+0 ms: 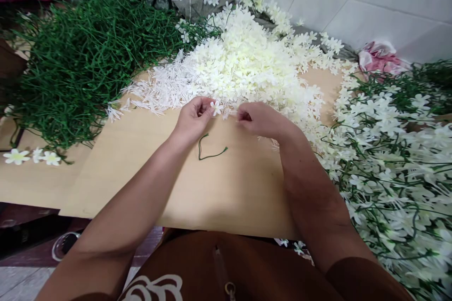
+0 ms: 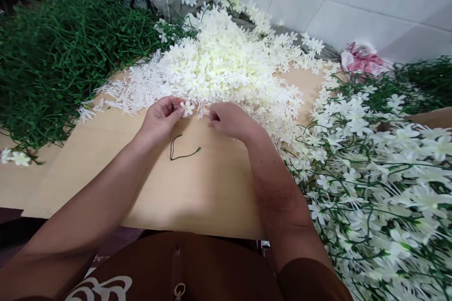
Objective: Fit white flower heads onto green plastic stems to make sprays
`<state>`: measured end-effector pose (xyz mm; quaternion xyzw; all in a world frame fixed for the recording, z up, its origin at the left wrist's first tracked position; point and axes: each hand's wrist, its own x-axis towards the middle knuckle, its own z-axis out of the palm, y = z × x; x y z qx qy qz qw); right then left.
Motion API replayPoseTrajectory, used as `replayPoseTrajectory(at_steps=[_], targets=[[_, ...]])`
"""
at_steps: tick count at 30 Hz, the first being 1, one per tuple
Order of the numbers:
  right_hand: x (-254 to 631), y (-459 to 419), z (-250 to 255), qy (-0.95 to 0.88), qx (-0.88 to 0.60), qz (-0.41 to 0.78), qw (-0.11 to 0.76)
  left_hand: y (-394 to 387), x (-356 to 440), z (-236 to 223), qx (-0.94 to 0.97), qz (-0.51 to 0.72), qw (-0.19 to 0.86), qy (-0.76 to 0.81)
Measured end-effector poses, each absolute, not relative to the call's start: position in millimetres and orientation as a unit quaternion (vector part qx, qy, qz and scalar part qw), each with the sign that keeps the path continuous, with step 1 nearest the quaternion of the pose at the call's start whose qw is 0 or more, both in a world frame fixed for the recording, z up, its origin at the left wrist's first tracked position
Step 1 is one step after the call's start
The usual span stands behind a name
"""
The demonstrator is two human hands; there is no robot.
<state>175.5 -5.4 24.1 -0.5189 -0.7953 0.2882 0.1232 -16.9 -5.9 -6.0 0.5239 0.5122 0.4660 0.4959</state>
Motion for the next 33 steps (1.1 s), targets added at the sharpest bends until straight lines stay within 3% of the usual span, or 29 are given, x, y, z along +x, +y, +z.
replayPoseTrajectory(at_steps=[3, 7, 14, 23, 33], targets=[[163.3, -8.3, 28.2, -0.761, -0.516, 0.311, 0.241, -5.6, -17.5, -8.7, 0.532, 0.461, 0.496, 0.508], [145.0, -9.7, 20.3, -0.757, -0.519, 0.265, 0.294, -4.7, -17.9, -15.7, 0.553, 0.466, 0.498, 0.479], [140.4, -8.8, 7.2, -0.780, -0.509, 0.220, 0.290, -2.1, -20.2, -23.7, 0.564, 0.482, 0.507, 0.440], [142.9, -7.1, 7.0, -0.764, -0.493, 0.231, 0.346, -1.3, -21.9, -23.5, 0.560, 0.478, 0.510, 0.445], [130.6, -10.0, -2.1, -0.763, -0.525, 0.188, 0.328, -1.5, -22.8, -24.5, 0.569, 0.477, 0.523, 0.418]])
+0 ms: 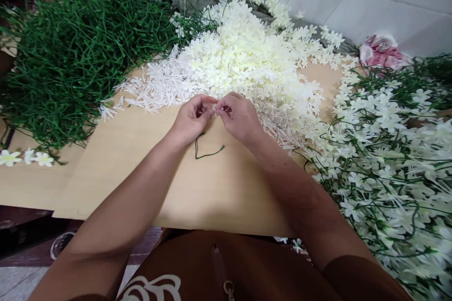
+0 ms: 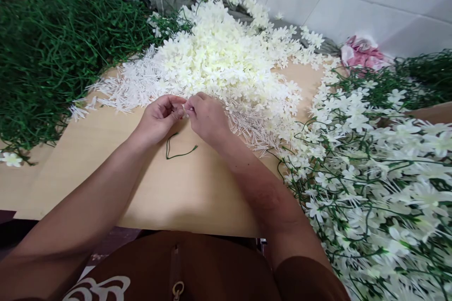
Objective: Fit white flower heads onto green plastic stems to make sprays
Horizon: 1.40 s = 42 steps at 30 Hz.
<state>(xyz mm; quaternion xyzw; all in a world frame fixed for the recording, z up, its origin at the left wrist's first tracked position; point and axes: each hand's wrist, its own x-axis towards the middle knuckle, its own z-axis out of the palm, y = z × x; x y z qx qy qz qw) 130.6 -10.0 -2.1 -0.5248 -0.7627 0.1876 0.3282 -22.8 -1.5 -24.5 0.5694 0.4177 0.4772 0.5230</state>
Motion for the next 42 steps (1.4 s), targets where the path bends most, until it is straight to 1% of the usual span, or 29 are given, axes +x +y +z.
replayPoseTrajectory(at_steps=[4, 7, 9, 11, 16, 19, 25, 33, 36, 42], targets=[[131.4, -6.4, -12.3, -0.723, -0.503, 0.252, 0.402, -2.4, -24.4, -20.0, 0.573, 0.485, 0.527, 0.398], [131.2, -3.5, -16.3, -0.661, -0.496, 0.344, 0.446, -2.6, -25.9, -15.4, 0.570, 0.487, 0.542, 0.379], [130.6, -2.1, -16.5, -0.623, -0.493, 0.400, 0.458, -1.9, -27.2, -14.2, 0.562, 0.488, 0.558, 0.367], [129.9, -1.2, -15.9, -0.595, -0.492, 0.431, 0.466, -0.4, -28.6, -14.5, 0.551, 0.492, 0.570, 0.359], [128.6, -2.1, -15.0, -0.588, -0.479, 0.451, 0.470, 2.9, -30.9, -16.3, 0.540, 0.498, 0.577, 0.356], [128.6, -4.8, -13.4, -0.614, -0.487, 0.423, 0.454, 3.0, -31.8, -15.1, 0.547, 0.495, 0.572, 0.360], [130.8, -9.4, -6.2, -0.716, -0.507, 0.272, 0.395, 2.1, -32.2, -12.0, 0.557, 0.481, 0.554, 0.390], [124.3, -14.3, -5.7, -0.810, -0.500, 0.101, 0.290, -0.5, -31.9, -9.7, 0.573, 0.464, 0.541, 0.405], [123.0, -15.1, -5.4, -0.813, -0.495, 0.092, 0.292, -2.0, -33.3, -7.4, 0.576, 0.462, 0.537, 0.407], [129.0, -13.2, 0.0, -0.784, -0.519, 0.131, 0.315, -1.2, -36.8, -6.3, 0.569, 0.464, 0.557, 0.389]])
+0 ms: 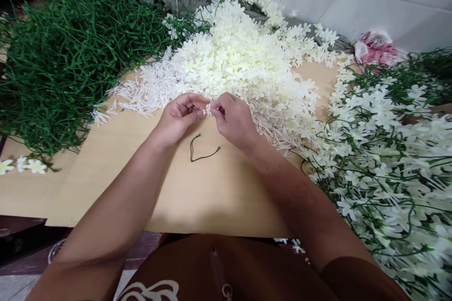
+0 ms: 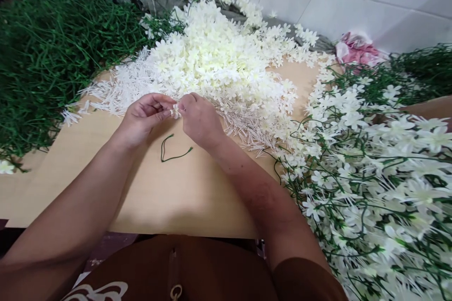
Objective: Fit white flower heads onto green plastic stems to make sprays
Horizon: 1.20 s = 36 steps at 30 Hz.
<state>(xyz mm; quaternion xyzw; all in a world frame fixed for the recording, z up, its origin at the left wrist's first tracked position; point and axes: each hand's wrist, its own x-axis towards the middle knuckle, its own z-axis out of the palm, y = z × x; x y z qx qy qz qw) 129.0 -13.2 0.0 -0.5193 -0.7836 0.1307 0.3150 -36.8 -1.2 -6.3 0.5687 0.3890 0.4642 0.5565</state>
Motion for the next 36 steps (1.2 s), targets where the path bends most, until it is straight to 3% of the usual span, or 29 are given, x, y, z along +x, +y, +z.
replayPoseTrajectory(at_steps=[8, 22, 36], targets=[[129.1, -13.3, -1.9, -0.780, -0.510, 0.129, 0.337, 2.1, -36.2, -7.9, 0.558, 0.438, 0.559, 0.429], [127.5, -13.9, -7.5, -0.788, -0.515, 0.066, 0.332, 0.0, -31.3, -8.7, 0.630, 0.368, 0.457, 0.509], [126.7, -12.8, -13.1, -0.764, -0.537, 0.127, 0.333, 0.9, -31.3, -12.6, 0.629, 0.379, 0.460, 0.498]])
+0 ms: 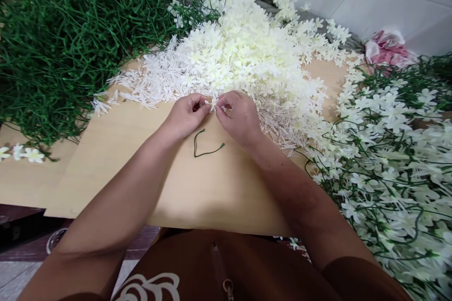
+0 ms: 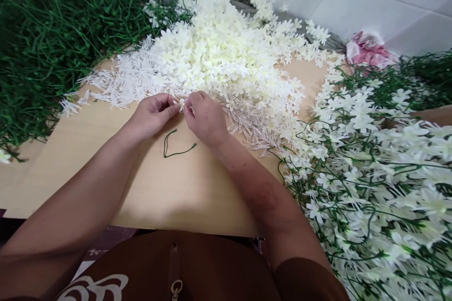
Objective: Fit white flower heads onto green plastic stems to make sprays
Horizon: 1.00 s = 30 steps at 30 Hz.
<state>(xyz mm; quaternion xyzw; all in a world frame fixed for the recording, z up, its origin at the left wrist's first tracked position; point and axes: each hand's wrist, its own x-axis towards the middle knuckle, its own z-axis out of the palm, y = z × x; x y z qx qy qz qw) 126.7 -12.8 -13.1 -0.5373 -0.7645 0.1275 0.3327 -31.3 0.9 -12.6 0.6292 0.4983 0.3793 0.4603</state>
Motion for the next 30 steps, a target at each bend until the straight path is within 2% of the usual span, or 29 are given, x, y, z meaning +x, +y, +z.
replayPoseTrajectory(at_steps=[8, 20, 30], targets=[[124.2, -14.5, -10.6, -0.778, -0.546, 0.115, 0.290, -0.6, -30.6, -10.9, 0.651, 0.359, 0.450, 0.495], [136.8, 2.3, -22.0, -0.623, -0.460, 0.438, 0.457, 3.1, -35.1, -10.6, 0.608, 0.399, 0.499, 0.471], [138.5, 4.9, -22.9, -0.588, -0.410, 0.513, 0.471, -3.1, -28.7, -11.6, 0.608, 0.384, 0.543, 0.434]])
